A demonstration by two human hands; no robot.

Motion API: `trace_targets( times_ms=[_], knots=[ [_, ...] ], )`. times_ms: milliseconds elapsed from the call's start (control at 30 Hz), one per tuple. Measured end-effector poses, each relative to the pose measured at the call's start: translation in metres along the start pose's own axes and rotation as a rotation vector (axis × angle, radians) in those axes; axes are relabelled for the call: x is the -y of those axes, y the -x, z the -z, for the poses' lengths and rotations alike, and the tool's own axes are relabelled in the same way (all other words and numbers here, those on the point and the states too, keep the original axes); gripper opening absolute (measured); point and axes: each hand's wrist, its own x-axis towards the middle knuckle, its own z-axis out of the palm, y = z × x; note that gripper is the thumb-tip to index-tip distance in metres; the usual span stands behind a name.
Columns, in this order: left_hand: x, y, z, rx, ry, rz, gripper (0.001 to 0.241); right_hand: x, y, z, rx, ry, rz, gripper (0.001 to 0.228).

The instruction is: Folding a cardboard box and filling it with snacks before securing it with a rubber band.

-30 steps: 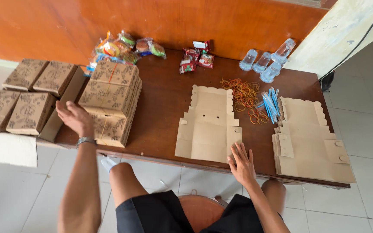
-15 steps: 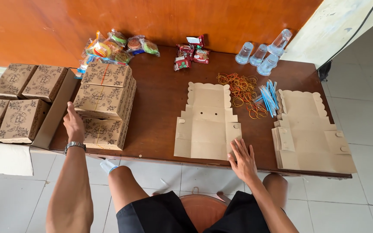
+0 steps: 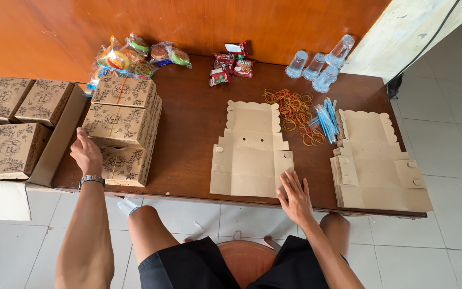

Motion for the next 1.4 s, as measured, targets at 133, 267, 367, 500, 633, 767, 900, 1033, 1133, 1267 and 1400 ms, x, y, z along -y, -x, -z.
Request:
trace_targets(
  times_ms=[133,267,367,500,633,767,900,1033,1133,1267,1400],
  knots=[
    [-0.025,0.004,0.046,-0.007,0.545,0.219,0.055,0.0,0.0,0.001,0.01,-0.003,-0.001,0.053],
    [-0.068,0.018,0.099,-0.433,0.62,-0.385,0.074,-0.002,-0.001,-0.001,0.001,-0.018,0.004,0.054],
    [-0.07,0.03,0.103,-0.475,0.503,-0.614,0.093,-0.002,0.002,0.0,-0.001,-0.023,0.01,0.053],
    [-0.08,0.038,0.124,-0.201,0.745,-0.343,0.114,-0.002,0.0,-0.001,-0.013,-0.027,0.018,0.054],
    [-0.08,0.039,0.123,-0.19,0.753,-0.306,0.112,-0.002,0.0,0.0,0.001,-0.027,0.001,0.053],
    [-0.083,0.045,0.131,-0.188,0.733,-0.267,0.109,-0.001,0.0,0.0,-0.002,-0.023,0.01,0.054],
    [-0.083,0.046,0.135,-0.206,0.711,-0.272,0.106,-0.002,0.0,-0.002,-0.003,-0.019,0.008,0.053],
    [-0.078,0.044,0.125,-0.166,0.723,-0.247,0.107,-0.002,0.001,-0.003,-0.022,-0.034,0.011,0.052],
    [-0.08,0.048,0.128,-0.172,0.72,-0.269,0.105,-0.003,0.002,-0.002,-0.052,-0.028,0.019,0.052],
    [-0.103,0.058,0.148,-0.428,0.609,-0.397,0.095,-0.006,0.0,0.002,-0.12,-0.101,0.131,0.054],
    [-0.155,0.111,0.141,-0.379,0.585,-0.73,0.078,-0.001,-0.002,0.007,-0.07,-0.139,0.041,0.052]
  ],
)
